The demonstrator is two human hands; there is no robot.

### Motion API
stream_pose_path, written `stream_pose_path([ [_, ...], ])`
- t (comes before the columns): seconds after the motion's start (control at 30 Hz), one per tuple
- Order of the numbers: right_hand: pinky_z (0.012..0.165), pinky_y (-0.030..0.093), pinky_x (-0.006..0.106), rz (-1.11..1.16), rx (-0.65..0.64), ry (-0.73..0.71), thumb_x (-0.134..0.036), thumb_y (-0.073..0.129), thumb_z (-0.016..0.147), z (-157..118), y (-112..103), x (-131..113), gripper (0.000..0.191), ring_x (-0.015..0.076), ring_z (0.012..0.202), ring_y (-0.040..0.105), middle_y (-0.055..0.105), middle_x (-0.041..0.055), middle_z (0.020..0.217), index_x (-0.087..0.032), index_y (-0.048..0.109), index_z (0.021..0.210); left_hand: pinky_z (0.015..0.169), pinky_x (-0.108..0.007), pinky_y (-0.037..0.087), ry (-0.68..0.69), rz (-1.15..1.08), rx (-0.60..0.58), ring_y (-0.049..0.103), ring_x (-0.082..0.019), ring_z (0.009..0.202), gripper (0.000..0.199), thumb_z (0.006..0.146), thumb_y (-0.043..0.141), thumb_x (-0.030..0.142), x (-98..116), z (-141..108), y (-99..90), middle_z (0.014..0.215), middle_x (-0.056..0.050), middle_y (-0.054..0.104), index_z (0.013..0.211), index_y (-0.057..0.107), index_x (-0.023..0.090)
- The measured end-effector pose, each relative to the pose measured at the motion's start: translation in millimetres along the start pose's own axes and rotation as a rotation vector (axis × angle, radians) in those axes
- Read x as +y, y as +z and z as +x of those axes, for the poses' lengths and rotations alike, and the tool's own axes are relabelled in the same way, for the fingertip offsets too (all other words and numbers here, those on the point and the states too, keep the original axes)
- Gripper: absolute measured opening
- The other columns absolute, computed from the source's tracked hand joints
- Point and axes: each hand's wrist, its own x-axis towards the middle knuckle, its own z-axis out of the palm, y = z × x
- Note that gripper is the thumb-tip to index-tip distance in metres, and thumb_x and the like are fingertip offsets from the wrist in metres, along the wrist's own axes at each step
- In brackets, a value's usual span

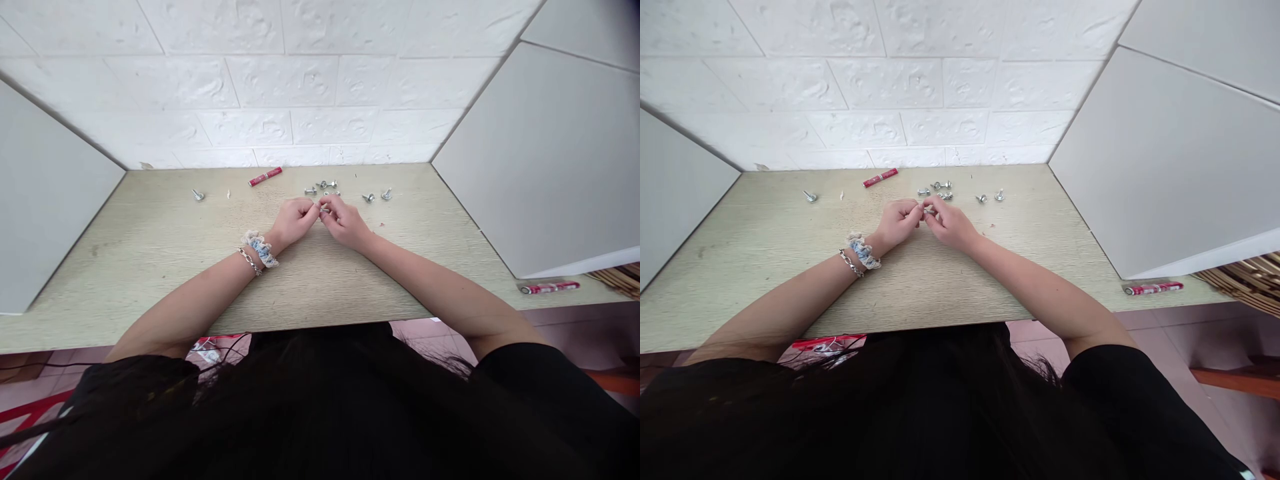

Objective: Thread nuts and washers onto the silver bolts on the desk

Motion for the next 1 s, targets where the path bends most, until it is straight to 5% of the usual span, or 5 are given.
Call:
stream_pose_path([
  [1.0, 0.059, 0.037, 0.026, 0.004, 0.013, -0.004, -0.038, 0.042, 0.091, 2.1, -0.8, -0.3, 0.025, 0.0109, 0.058, 0.047, 0.061, 0.0011, 0.076, -0.018, 0.054, 0.098, 0.05, -0.025, 0.033, 0.017, 0.007, 0.021, 0.043, -0.009, 0.047, 0.051, 0.093, 0.042, 0.038, -0.8, 0.9, 0.0, 0.047, 0.001, 0.046, 0.046, 0.04, 0.017],
])
